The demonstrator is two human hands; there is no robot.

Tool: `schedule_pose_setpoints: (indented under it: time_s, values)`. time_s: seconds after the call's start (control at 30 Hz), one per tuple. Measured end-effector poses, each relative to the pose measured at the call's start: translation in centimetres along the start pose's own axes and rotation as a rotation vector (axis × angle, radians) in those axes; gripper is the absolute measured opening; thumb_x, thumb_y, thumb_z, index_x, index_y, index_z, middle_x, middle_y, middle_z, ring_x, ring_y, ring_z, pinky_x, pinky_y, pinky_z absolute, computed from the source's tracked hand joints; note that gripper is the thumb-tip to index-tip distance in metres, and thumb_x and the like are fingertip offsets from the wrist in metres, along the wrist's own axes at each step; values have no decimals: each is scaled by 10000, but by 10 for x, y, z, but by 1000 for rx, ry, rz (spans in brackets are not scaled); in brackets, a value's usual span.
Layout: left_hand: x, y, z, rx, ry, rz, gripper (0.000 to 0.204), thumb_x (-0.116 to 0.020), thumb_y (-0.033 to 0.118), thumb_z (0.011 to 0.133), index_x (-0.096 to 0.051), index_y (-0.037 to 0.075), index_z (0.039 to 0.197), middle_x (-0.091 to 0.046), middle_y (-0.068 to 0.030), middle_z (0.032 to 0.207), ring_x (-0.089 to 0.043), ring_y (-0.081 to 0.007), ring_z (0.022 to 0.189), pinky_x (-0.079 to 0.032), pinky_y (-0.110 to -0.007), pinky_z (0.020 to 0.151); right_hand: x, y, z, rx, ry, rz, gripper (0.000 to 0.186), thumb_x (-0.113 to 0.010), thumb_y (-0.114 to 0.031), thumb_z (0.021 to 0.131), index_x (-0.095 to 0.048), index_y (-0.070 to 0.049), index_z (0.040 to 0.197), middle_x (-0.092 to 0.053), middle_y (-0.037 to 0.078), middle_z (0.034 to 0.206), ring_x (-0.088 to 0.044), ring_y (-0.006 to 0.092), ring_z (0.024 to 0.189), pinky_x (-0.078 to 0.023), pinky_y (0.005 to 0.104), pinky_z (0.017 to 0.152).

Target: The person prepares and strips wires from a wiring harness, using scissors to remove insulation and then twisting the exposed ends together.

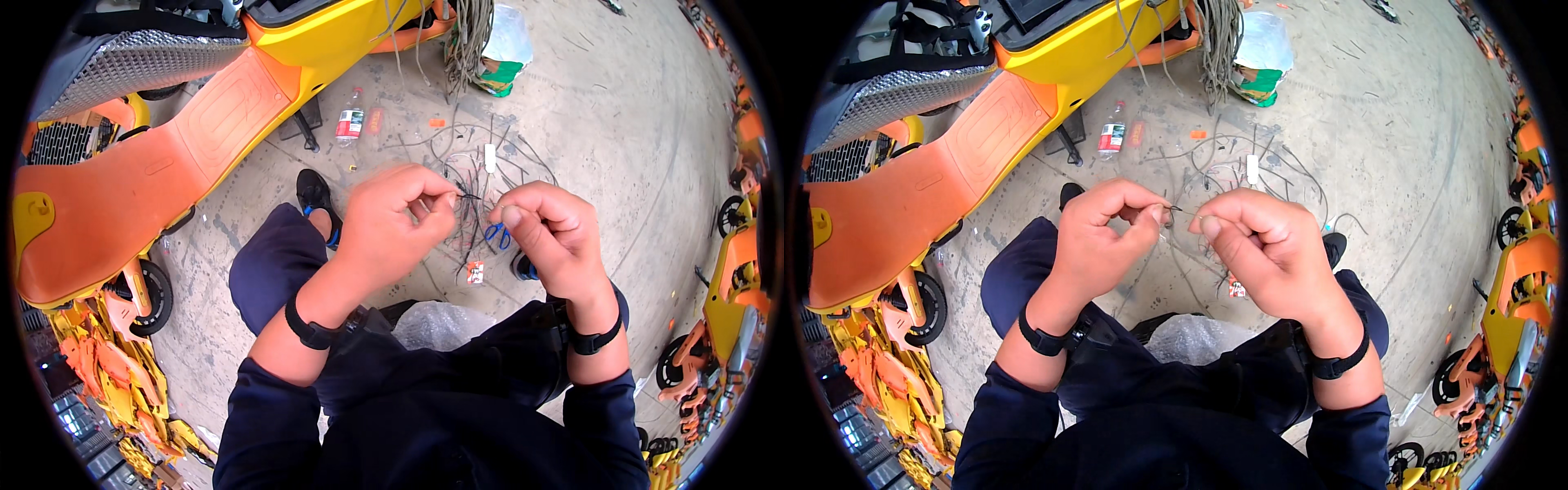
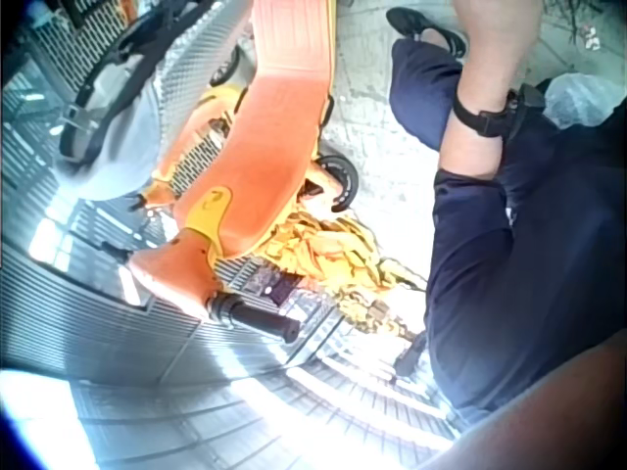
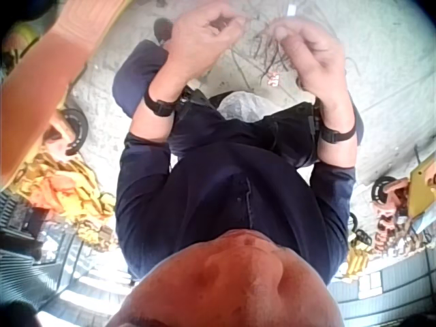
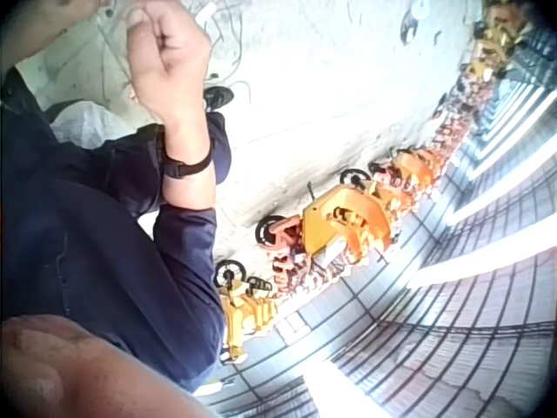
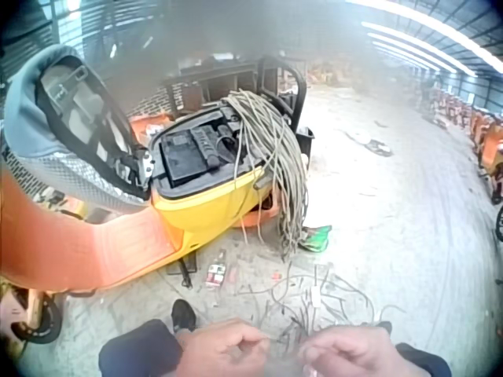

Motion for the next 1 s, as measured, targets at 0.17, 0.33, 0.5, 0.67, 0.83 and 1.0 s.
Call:
schedule_pose_setpoints:
  time_s: [0.17, 0.33, 0.5, 0.67, 0.83, 1.0]
  values:
    - [4, 1, 1, -34, -72, -167, 246, -586, 28, 848, -571, 8, 1093, -576, -80, 1096, -592, -104, 741, -471, -224, 674, 6, 0, 0, 40, -12, 28, 88, -556, -28, 882, -640, -9, 902, -506, -60, 618, -406, 8, 544, -344, 183, 519]
    - [-11, 3, 0, -74, -274, -275, 335, -546, 19, 884, -519, 25, 1218, -528, -99, 1166, -608, -122, 773, -477, -231, 678, 8, -1, -1, 3, -84, 16, 77, -556, -15, 869, -632, -7, 866, -483, -50, 584, -421, 16, 540, -349, 197, 505]
    - [-15, 1, 0, -102, -324, -187, 303, -579, 22, 872, -560, 23, 1175, -581, -83, 1037, -606, -123, 751, -472, -231, 672, 10, 2, 1, 113, -97, -39, 76, -552, -2, 857, -627, -1, 862, -510, -33, 603, -439, 27, 547, -364, 206, 506]
    - [-10, 8, 1, -162, -259, -9, 156, -659, 22, 811, -672, 29, 966, -614, -65, 816, -576, -119, 680, -455, -239, 594, 13, -2, 1, 54, -65, -31, 77, -552, -2, 854, -628, 7, 865, -565, -10, 649, -461, 33, 568, -376, 200, 523]
    - [-7, 16, 0, -322, -112, 134, 177, -700, -6, 740, -689, 39, 911, -623, -60, 788, -575, -143, 640, -450, -252, 556, 15, 1, 2, -302, -157, 125, 104, -544, -56, 893, -634, -4, 898, -607, 10, 688, -512, 42, 580, -405, 194, 524]
    - [-6, 16, -3, -563, 20, 309, 220, -711, -31, 693, -697, 52, 896, -633, -58, 792, -585, -172, 625, -454, -256, 549, 3, 8, 4, -518, -184, 407, 137, -563, -138, 916, -640, -25, 924, -625, 22, 698, -526, 50, 544, -426, 202, 478]
Point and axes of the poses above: each hand's wrist, its own z-axis towards the middle knuckle, its own x-axis out of the back of the hand, y = z × x, the point moved 3 cm from there along z, towards the middle knuckle
